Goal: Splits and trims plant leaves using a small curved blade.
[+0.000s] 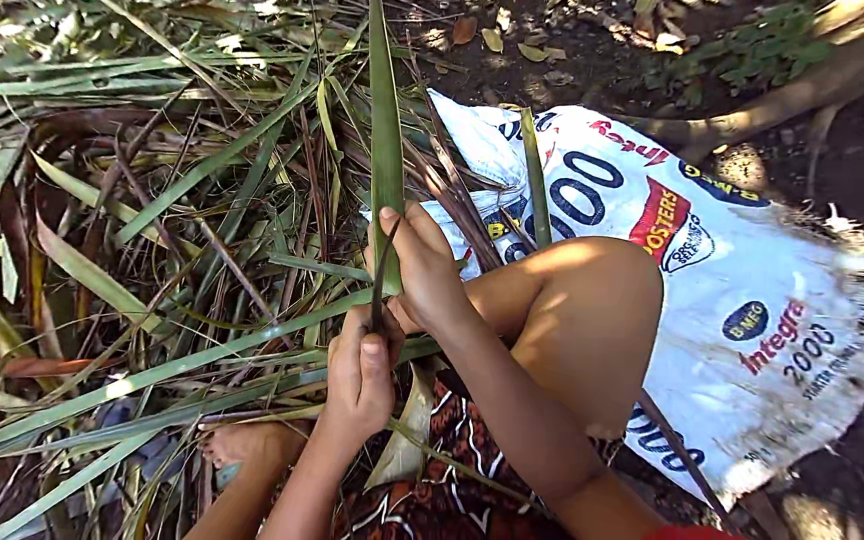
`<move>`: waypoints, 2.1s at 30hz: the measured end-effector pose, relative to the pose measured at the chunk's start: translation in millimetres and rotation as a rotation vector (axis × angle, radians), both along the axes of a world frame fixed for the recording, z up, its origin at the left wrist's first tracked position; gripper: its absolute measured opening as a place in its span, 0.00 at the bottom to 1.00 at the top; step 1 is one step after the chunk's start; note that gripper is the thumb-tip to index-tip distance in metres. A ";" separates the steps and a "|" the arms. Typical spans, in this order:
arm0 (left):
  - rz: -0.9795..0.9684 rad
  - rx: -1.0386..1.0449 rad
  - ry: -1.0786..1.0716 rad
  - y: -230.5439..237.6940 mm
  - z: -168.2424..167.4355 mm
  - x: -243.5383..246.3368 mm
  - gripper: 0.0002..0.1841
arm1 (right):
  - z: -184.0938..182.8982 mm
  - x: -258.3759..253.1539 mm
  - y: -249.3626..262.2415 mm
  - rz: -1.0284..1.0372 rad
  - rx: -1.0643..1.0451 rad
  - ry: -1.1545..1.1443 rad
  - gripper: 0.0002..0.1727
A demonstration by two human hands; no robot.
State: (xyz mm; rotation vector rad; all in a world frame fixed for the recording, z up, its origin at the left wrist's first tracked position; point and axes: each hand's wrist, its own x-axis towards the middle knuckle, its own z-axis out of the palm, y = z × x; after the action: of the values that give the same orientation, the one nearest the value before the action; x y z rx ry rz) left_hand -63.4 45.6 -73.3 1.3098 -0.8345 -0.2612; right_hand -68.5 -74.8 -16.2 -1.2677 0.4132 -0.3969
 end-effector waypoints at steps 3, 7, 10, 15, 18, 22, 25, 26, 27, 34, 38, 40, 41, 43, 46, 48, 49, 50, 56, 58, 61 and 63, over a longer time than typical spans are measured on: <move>0.116 0.008 0.050 -0.9 3.8 -0.6 0.18 | -10.7 -3.3 -6.2 0.112 0.153 -0.217 0.11; 0.193 0.096 0.179 -1.0 17.7 2.3 0.23 | -29.0 -8.3 -17.6 0.253 0.380 -0.465 0.10; 0.223 0.147 0.196 -2.5 17.7 4.2 0.22 | -37.4 -9.8 -21.7 0.319 0.488 -0.596 0.10; 0.293 0.168 -0.174 2.5 15.6 10.0 0.09 | -37.7 -13.9 -33.1 0.317 0.376 -0.639 0.13; 0.359 0.226 -0.236 15.2 15.8 27.8 0.09 | -28.5 -18.2 -43.1 0.323 -0.021 -0.528 0.09; 0.362 0.228 -0.410 37.1 20.4 55.8 0.08 | -11.8 -42.7 -49.5 0.496 -0.502 -0.062 0.22; 0.361 0.208 -0.535 52.5 19.5 74.7 0.06 | 10.3 -75.4 -20.6 0.629 -0.784 0.057 0.23; 0.357 0.207 -0.563 56.0 18.9 78.9 0.07 | 17.2 -82.9 -7.0 0.529 -0.870 -0.105 0.17; 0.349 0.200 -0.577 58.7 17.7 81.7 0.07 | 25.6 -84.2 3.6 0.394 -0.955 -0.208 0.14; 0.462 0.161 -0.437 51.1 15.5 74.3 0.11 | 21.5 -19.9 0.9 0.436 -1.205 0.078 0.30; 0.700 0.345 -0.284 20.8 12.7 38.2 0.28 | 16.0 -11.0 1.9 0.251 -1.327 0.192 0.16; 0.634 0.440 -0.345 7.1 5.0 27.4 0.34 | 14.8 -7.8 -2.0 0.192 -1.376 0.227 0.14; 0.591 0.461 -0.370 1.6 1.7 25.5 0.35 | 15.1 -7.4 -2.8 0.173 -1.398 0.227 0.12; 0.499 0.470 -0.353 -4.4 -1.2 26.2 0.34 | 16.7 -8.1 -3.2 0.158 -1.442 0.228 0.10; 0.391 0.460 -0.335 -1.0 1.6 32.0 0.32 | 19.7 -10.1 -4.2 0.158 -1.451 0.266 0.10; 0.360 0.441 -0.362 3.5 5.0 34.5 0.31 | 18.9 -11.1 -3.6 0.142 -1.476 0.253 0.10; 0.359 0.433 -0.382 5.5 6.6 35.1 0.31 | 18.8 -11.6 -2.9 0.131 -1.490 0.238 0.10; 0.374 0.440 -0.417 7.0 8.1 35.2 0.31 | 19.6 -12.2 -2.3 0.127 -1.501 0.226 0.09; 0.635 0.667 -0.793 39.6 -22.9 71.1 0.32 | 20.6 -15.8 4.0 0.232 -1.516 0.175 0.09; 0.739 0.704 -0.824 47.9 -40.9 82.9 0.31 | 15.8 -6.9 13.7 0.318 -1.494 0.250 0.14; 0.820 0.667 -0.811 44.3 -41.9 77.2 0.28 | 16.2 -4.2 21.3 0.310 -1.462 0.273 0.13; 0.793 0.603 -0.833 40.3 -37.6 76.7 0.29 | 18.3 -6.2 19.8 0.289 -1.445 0.298 0.09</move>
State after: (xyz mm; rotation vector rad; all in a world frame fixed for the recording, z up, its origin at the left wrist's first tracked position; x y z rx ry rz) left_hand 13.3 85.9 -110.9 2.2671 -0.8574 0.7726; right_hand -74.7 -55.0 2.1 -2.7758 0.1311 -0.2229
